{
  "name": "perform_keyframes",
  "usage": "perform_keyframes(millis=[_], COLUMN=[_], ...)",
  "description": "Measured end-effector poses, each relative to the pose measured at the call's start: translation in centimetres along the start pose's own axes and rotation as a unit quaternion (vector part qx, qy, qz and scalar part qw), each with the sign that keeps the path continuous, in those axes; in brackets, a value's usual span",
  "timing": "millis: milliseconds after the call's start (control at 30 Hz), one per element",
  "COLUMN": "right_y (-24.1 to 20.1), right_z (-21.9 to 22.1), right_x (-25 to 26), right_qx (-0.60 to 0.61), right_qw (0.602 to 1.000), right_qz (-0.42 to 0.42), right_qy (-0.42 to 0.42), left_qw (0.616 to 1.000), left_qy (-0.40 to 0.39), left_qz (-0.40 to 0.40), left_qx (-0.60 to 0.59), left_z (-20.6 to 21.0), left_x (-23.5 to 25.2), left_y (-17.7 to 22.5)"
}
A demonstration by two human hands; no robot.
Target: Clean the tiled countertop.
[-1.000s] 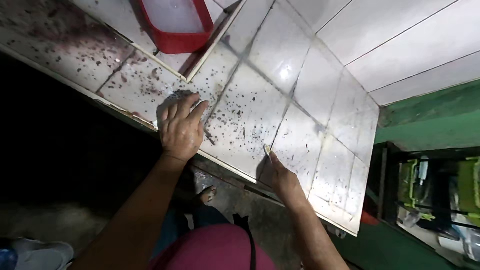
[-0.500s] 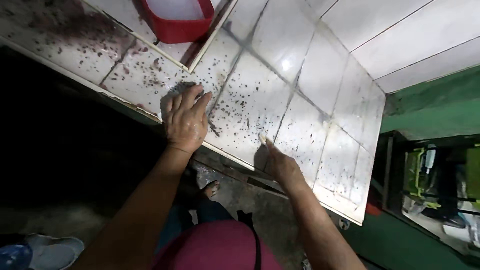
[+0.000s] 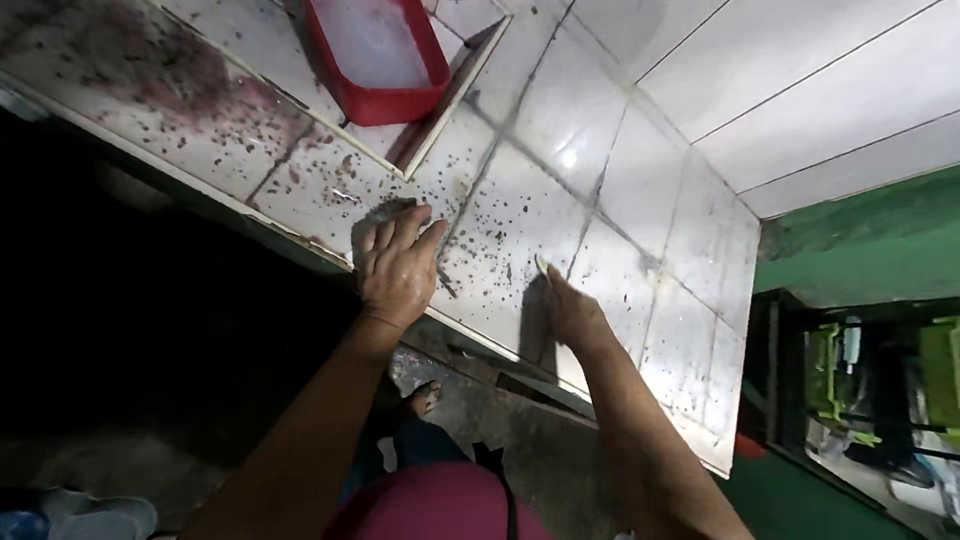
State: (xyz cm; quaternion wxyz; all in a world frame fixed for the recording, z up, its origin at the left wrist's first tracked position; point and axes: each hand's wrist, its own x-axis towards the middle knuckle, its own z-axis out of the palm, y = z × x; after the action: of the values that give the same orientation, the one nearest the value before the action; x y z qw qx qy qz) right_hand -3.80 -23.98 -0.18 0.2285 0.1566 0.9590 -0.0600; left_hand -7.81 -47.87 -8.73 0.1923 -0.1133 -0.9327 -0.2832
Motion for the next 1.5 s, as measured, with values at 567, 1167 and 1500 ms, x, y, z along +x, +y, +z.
perform_keyframes(millis=[567,1167,1500], right_y=[-1.5,-3.5,-10.7], right_z=[-1.3,1.7,-4.3], right_x=[2.5,-2.8,8.7], right_qx=[0.002,-0.053,-0.041], right_qw=[1.0,0.997,0.996], right_qz=[0.024,-0.025,-0.077], right_qy=[0.006,-0.049,-0.033], left_qw=[1.0,0.999,0.998], left_qy=[0.008,0.029,0.056], left_qz=[0.004,0.016,0.023], left_qx=[-0.017,-0.005,0.004], left_z=[0.0,0.3,0.6], left_x=[-0.1,0.0,0.0], left_y=[-0.1,-0.5,-0.7])
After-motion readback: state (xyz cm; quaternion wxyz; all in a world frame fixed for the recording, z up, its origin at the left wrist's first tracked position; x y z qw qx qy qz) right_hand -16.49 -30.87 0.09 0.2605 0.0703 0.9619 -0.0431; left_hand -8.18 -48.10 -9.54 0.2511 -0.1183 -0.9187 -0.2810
